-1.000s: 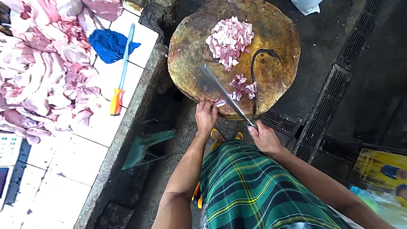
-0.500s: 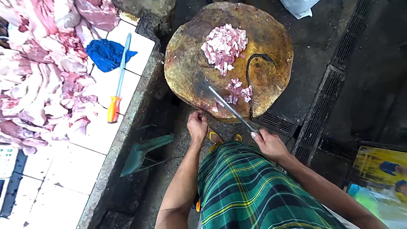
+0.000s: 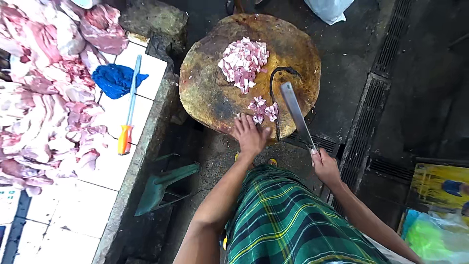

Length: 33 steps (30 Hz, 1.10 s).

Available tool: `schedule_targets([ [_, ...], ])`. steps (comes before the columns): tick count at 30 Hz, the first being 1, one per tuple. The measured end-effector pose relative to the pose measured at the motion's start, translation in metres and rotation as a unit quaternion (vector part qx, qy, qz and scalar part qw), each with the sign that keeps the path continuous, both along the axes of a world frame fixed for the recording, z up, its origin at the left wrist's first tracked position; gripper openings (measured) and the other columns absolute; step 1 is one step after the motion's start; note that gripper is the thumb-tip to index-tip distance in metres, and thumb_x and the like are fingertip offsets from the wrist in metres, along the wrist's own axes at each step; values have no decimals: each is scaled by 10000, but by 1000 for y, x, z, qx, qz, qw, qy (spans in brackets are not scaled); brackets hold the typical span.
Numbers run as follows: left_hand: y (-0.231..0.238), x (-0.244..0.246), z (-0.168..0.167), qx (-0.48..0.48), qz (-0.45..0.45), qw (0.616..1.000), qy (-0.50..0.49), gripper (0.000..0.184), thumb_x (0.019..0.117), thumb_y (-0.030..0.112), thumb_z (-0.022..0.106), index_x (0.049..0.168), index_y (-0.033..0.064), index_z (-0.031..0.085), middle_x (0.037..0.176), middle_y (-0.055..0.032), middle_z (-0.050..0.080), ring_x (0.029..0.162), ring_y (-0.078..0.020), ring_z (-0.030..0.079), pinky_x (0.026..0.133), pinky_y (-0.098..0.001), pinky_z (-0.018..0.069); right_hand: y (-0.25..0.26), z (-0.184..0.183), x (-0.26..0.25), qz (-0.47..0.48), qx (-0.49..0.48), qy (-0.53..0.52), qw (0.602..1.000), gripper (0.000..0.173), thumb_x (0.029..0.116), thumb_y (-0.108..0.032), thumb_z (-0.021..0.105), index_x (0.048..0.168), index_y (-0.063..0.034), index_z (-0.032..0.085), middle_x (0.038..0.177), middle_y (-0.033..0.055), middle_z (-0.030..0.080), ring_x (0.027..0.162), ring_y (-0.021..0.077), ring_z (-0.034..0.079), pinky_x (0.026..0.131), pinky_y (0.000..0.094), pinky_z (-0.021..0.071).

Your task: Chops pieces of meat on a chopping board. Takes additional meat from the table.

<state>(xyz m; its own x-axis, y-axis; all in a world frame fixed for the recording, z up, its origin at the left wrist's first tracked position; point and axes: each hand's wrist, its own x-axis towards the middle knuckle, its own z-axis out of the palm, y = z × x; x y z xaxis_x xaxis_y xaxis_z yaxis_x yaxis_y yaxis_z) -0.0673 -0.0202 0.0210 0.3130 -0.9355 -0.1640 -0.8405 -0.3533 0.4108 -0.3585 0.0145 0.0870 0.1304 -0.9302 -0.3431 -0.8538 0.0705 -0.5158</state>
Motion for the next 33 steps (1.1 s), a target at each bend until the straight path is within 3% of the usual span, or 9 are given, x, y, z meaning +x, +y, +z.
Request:
schedule_targets([
  [3, -41, -26, -17, -5, -50, 997, -64, 1163, 808, 924, 439, 1674, 204, 148, 1724, -231, 32, 1563, -522, 36, 1172, -804, 66, -20, -16, -3, -58, 62, 10, 996, 636, 1080, -590, 287, 1144, -60, 632, 788, 111, 650, 740, 278, 675, 713, 520, 560],
  [6, -105, -6, -10, -12, -104, 992, -76, 706, 1015, 669, 411, 1590, 260, 392, 1668, -171, 297, 1500, -458, 314, 1106, -738, 327, -29, -23, -3, -78, 92, 1, 993, 638, 1078, -597, 304, 1166, -54, 629, 815, 129, 660, 752, 289, 680, 724, 523, 566],
  [9, -165, 34, 21, 12, -79, 996, -33, 434, 1063, 396, 482, 1385, 138, 616, 1336, -184, 653, 1187, -419, 653, 946, -662, 533, -27, -21, -1, -79, 98, 11, 992, 642, 1064, -623, 317, 1147, -63, 621, 853, 145, 664, 820, 315, 686, 751, 544, 550],
  [15, -178, 43, 152, -259, 10, 966, 7, 346, 984, 287, 586, 1253, 79, 654, 1187, -95, 701, 1094, -196, 678, 970, -425, 554, -21, -33, -2, -95, 117, -26, 988, 652, 1064, -627, 313, 1232, -68, 606, 894, 157, 688, 871, 329, 701, 790, 543, 559],
  [17, -184, 47, 133, -321, -14, 947, 5, 403, 1016, 301, 586, 1330, 52, 621, 1275, -140, 669, 1171, -217, 650, 1025, -389, 524, -22, -36, -5, -94, 116, -32, 988, 659, 1067, -625, 302, 1236, -62, 600, 906, 164, 689, 886, 332, 701, 799, 545, 557],
  [22, -161, 90, 25, -38, 22, 999, -8, 596, 1035, 291, 538, 1577, 82, 405, 1643, -274, 298, 1526, -465, 278, 1212, -609, 329, -30, -34, -15, -79, 114, -31, 990, 684, 1058, -643, 293, 1231, -65, 615, 950, 167, 694, 926, 333, 700, 828, 553, 551],
  [27, -81, 51, -13, 67, 90, 990, -88, 930, 1008, 719, 345, 1625, 29, 260, 1696, -278, 137, 1566, -496, 106, 1230, -709, 112, -32, -40, -22, -79, 118, -48, 989, 684, 1065, -634, 282, 1222, -59, 617, 925, 164, 686, 879, 320, 700, 802, 538, 557],
  [30, -102, 41, -3, -16, 114, 990, -86, 625, 1005, 501, 549, 1418, 34, 579, 1563, -244, 429, 1471, -442, 373, 1182, -623, 339, -33, -43, -21, -79, 111, -46, 990, 678, 1066, -630, 283, 1227, -57, 609, 910, 160, 686, 856, 318, 701, 785, 532, 562],
  [33, -143, 43, 13, -57, 80, 992, -73, 540, 964, 401, 648, 1451, 181, 565, 1509, -217, 485, 1283, -419, 574, 975, -589, 542, -32, -43, -20, -79, 108, -34, 990, 690, 1063, -640, 269, 1235, -61, 604, 904, 155, 684, 847, 313, 702, 775, 534, 565],
])
